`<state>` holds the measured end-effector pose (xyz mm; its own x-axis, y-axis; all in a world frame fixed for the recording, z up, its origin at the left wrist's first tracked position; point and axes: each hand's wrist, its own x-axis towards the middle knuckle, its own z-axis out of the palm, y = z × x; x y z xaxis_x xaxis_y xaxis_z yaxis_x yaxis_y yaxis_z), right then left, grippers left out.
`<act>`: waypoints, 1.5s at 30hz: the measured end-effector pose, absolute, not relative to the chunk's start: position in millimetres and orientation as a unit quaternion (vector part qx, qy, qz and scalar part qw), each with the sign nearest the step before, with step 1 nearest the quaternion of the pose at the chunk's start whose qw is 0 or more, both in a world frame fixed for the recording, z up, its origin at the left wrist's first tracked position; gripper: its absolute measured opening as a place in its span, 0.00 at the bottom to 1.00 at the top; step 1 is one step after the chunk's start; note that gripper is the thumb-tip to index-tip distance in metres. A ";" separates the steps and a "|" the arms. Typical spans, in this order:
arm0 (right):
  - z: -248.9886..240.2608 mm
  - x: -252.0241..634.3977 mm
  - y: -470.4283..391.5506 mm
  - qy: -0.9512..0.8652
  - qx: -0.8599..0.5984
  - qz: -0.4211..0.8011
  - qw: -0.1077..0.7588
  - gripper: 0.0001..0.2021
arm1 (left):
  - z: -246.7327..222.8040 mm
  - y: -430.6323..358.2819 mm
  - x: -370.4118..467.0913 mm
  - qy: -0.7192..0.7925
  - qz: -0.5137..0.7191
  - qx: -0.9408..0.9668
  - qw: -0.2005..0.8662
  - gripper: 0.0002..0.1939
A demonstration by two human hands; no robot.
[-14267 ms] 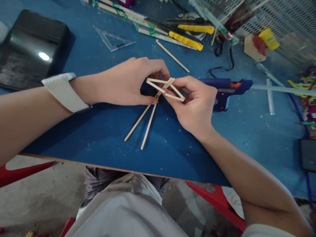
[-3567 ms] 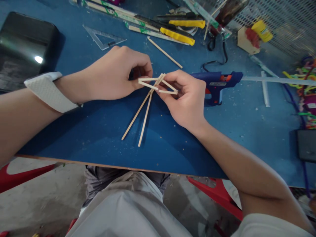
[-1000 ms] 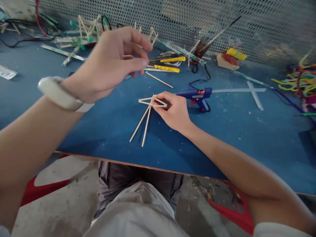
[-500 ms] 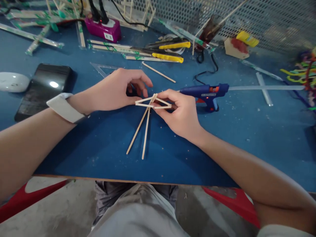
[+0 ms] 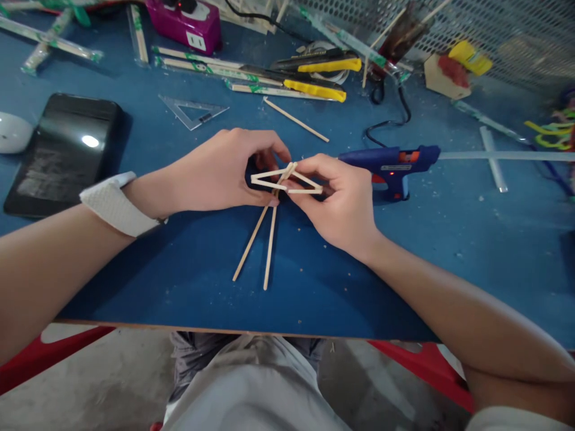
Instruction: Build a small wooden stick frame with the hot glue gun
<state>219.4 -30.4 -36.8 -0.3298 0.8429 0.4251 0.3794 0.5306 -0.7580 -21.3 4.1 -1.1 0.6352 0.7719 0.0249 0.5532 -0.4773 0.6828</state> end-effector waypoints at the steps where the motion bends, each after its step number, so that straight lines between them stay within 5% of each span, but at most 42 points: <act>1: -36.8 219.2 -30.4 -0.765 -0.396 0.280 0.424 0.05 | -2.2 3.3 -20.1 0.396 0.171 0.844 0.320 0.24; 18: -34.4 223.7 -23.2 -0.787 -0.394 0.270 0.391 0.15 | -7.3 4.2 -17.4 0.414 0.181 0.827 0.333 0.24; 45: -37.1 221.9 -25.8 -0.761 -0.393 0.314 0.409 0.19 | -4.0 0.6 -18.5 0.411 0.180 0.827 0.340 0.19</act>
